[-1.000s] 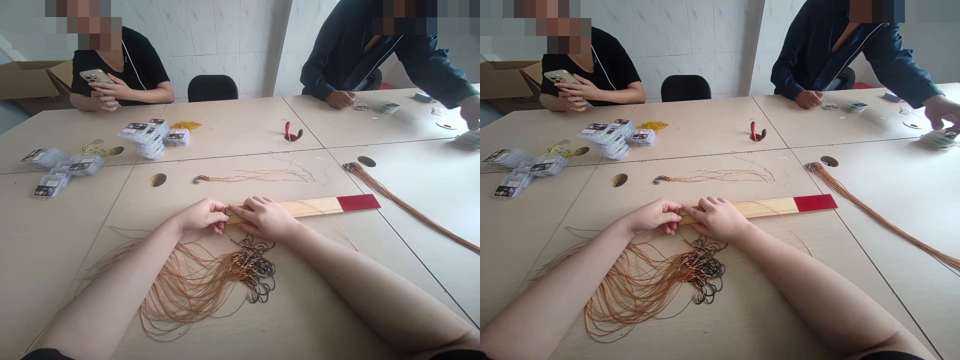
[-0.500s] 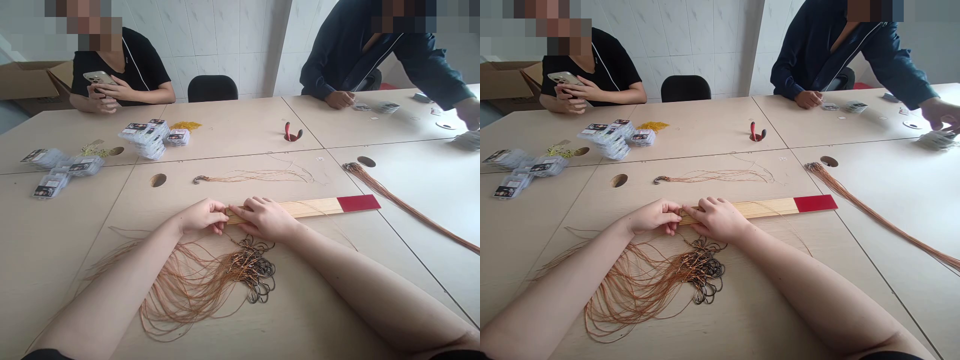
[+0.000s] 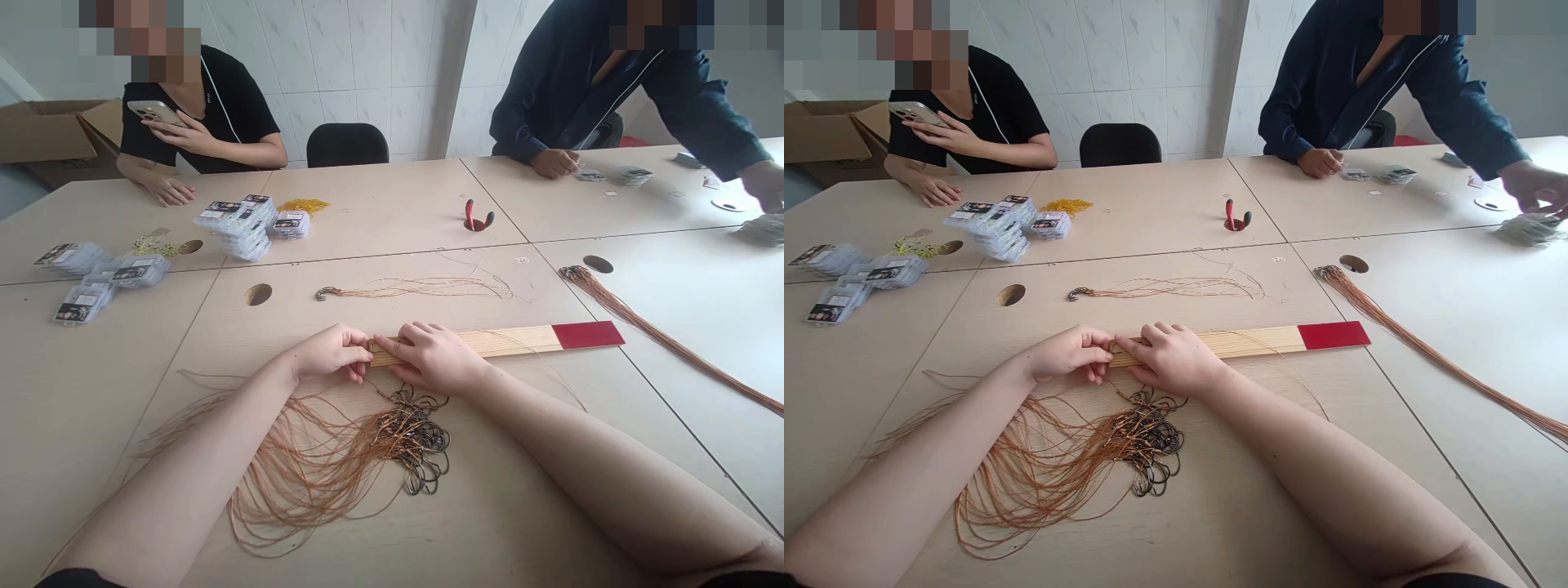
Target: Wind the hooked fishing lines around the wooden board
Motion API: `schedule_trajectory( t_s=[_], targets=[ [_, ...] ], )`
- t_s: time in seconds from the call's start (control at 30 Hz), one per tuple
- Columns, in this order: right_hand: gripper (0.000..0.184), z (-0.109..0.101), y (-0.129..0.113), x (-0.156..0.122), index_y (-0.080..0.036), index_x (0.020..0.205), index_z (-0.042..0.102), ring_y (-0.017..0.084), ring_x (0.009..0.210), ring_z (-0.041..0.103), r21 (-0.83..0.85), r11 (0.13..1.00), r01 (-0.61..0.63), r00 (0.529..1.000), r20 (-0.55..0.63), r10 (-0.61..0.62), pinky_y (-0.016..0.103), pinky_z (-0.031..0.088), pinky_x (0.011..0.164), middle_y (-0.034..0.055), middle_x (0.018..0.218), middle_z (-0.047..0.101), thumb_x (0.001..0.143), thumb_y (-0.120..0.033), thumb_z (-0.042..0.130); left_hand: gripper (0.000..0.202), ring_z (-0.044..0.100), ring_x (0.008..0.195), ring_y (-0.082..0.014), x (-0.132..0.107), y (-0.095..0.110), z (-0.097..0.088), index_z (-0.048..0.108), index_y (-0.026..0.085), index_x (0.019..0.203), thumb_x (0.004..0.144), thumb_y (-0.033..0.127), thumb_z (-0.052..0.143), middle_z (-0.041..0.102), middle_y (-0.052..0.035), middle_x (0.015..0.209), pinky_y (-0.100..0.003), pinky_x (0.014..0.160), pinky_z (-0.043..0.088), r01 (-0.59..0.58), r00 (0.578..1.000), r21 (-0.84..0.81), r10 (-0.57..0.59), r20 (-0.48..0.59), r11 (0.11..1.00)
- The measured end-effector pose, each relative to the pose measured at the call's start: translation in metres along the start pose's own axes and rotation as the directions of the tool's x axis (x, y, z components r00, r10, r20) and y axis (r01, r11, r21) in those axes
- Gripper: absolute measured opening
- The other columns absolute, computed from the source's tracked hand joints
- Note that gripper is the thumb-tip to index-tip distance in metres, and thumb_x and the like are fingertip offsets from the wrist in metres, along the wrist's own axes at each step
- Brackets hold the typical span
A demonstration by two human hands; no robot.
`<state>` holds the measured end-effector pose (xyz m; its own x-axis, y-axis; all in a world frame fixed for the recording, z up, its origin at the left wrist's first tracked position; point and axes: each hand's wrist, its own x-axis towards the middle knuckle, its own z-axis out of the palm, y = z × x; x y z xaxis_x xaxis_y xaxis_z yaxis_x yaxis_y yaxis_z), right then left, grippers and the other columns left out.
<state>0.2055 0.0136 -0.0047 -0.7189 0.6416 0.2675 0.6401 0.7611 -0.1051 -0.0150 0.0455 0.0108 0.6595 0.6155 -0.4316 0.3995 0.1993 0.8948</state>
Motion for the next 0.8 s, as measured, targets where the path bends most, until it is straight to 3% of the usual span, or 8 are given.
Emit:
schedule_trajectory(
  t_s=[0.23,0.8],
  targets=[
    [0.046,0.0000,0.0001,-0.0003,-0.024,0.132,0.037,0.017,0.079,0.046,-0.015,1.000,-0.008,1.000,0.004,0.008,0.030,0.039,0.069,0.0077,0.093,0.050,0.089,-0.042,0.036,0.008,0.061,0.057,-0.0101,-0.0002,-0.0032,-0.0030,0.053,0.013,0.072,0.078,0.020,0.053,0.060,0.0010,0.062,-0.019,0.052,0.048,-0.020,1.000,0.004,0.020,0.019,1.000],
    [0.046,-0.0007,-0.0011,-0.0004,-0.023,0.131,0.037,0.018,0.082,0.046,-0.024,1.000,0.001,1.000,0.001,-0.001,0.030,0.038,0.069,0.0079,0.093,0.050,0.090,-0.042,0.035,0.011,0.061,0.055,-0.0100,0.0005,-0.0036,-0.0027,0.057,0.013,0.079,0.080,0.022,0.051,0.060,0.0004,0.060,-0.019,0.052,0.049,-0.014,1.000,0.010,0.014,0.012,1.000]
  ],
)
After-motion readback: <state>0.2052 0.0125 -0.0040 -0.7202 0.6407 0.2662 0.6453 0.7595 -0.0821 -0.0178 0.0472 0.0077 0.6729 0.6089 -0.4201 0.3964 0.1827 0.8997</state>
